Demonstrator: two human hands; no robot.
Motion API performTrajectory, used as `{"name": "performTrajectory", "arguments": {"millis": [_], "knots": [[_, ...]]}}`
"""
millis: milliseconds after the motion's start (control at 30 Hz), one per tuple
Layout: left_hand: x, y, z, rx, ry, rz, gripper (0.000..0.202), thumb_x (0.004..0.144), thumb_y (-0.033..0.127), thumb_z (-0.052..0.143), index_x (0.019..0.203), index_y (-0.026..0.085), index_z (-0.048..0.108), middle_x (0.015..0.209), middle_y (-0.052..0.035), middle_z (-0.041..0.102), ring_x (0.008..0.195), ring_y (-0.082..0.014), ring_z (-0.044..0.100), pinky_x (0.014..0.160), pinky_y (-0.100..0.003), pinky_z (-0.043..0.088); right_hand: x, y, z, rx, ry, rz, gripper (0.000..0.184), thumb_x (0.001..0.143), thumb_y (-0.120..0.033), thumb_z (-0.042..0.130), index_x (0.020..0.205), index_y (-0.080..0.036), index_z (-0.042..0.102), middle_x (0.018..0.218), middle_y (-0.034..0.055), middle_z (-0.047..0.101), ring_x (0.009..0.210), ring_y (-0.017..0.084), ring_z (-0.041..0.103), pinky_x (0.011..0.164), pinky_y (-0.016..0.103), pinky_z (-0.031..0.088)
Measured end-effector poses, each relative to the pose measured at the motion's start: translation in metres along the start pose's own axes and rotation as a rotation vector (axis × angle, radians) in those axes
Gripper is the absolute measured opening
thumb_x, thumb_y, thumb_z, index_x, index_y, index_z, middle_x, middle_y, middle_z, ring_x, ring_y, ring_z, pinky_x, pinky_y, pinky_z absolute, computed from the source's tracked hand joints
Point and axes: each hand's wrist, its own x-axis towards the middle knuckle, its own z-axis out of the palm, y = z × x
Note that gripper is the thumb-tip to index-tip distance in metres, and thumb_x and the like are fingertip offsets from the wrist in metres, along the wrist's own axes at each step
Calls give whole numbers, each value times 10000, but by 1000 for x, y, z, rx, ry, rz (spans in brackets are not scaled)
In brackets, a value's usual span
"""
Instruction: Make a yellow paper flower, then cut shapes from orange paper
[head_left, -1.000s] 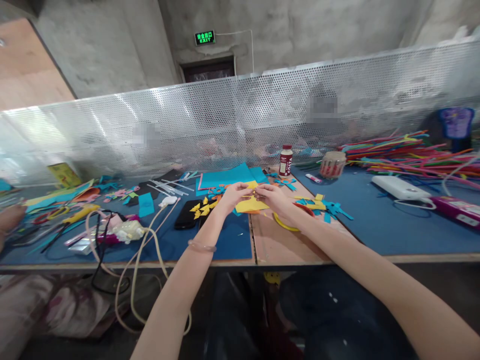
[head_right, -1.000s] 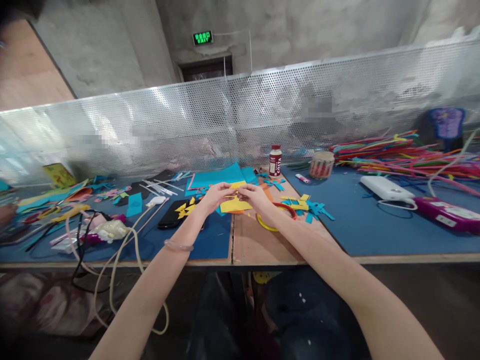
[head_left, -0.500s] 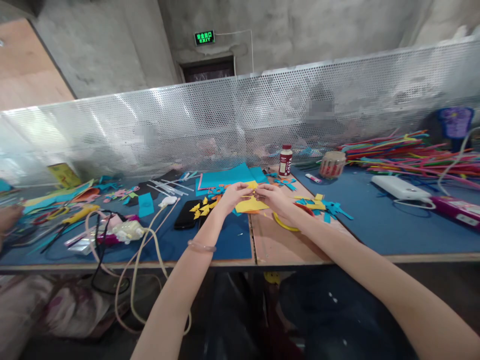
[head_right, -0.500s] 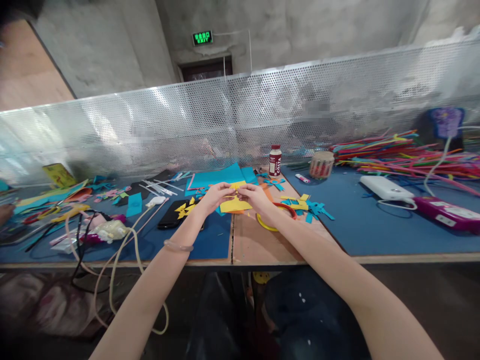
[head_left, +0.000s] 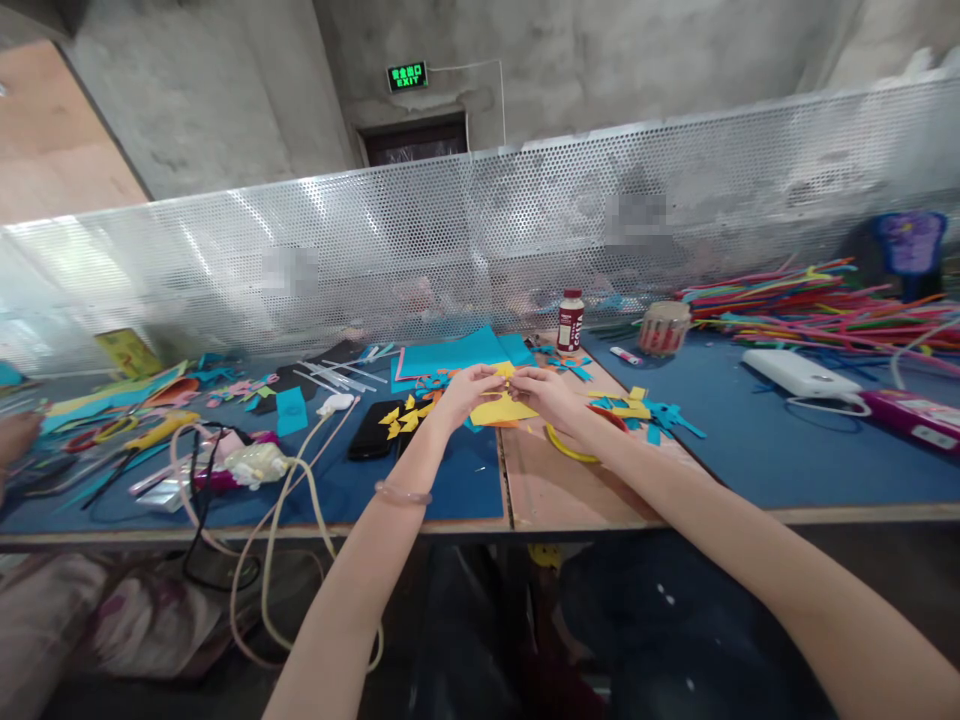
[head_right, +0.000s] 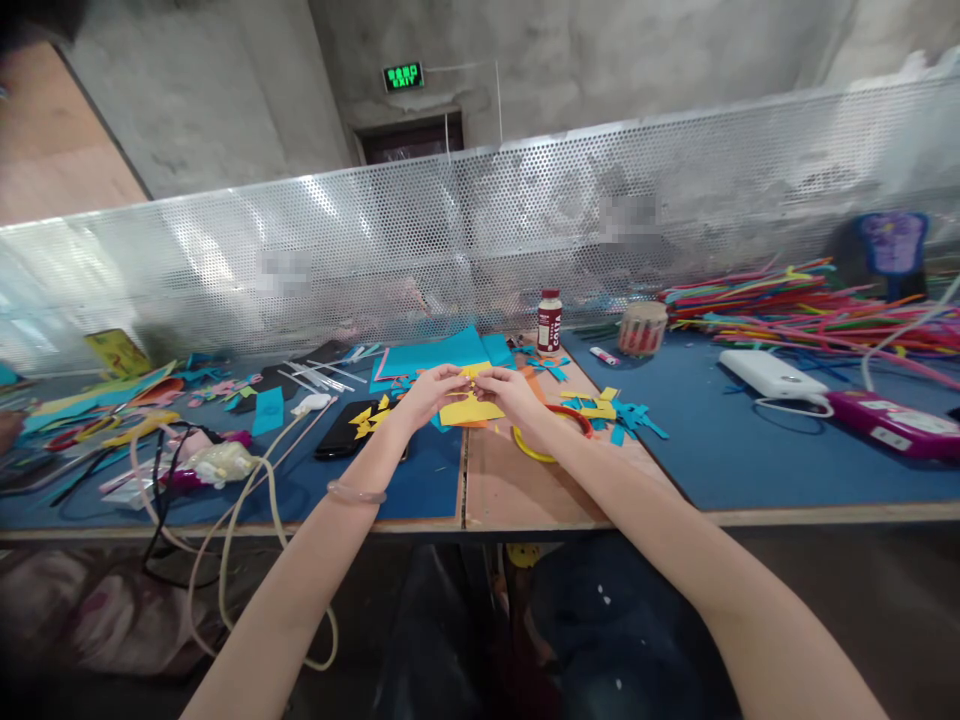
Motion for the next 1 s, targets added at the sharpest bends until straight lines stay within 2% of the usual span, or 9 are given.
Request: {"name": "performTrajectory", "arguments": {"millis": [800, 1000], "knots": [[0, -1, 1, 8, 8, -20, 291, 643, 226, 789, 850, 133, 607, 851, -34, 648, 779, -125, 629, 829, -336, 460, 1, -1, -1, -29, 16, 14, 240, 591, -325, 799, 701, -174, 647, 694, 22, 622, 665, 152, 566, 668, 306, 417], [-1, 3, 3, 38, 4, -29, 268, 668, 262, 768, 845, 140, 607, 856, -51, 654, 801, -141, 640, 821, -338, 474, 0, -2, 2, -45, 27, -8, 258, 611, -372, 782, 709, -177, 644, 703, 25, 612, 672, 156, 561, 689, 317, 432]]}}
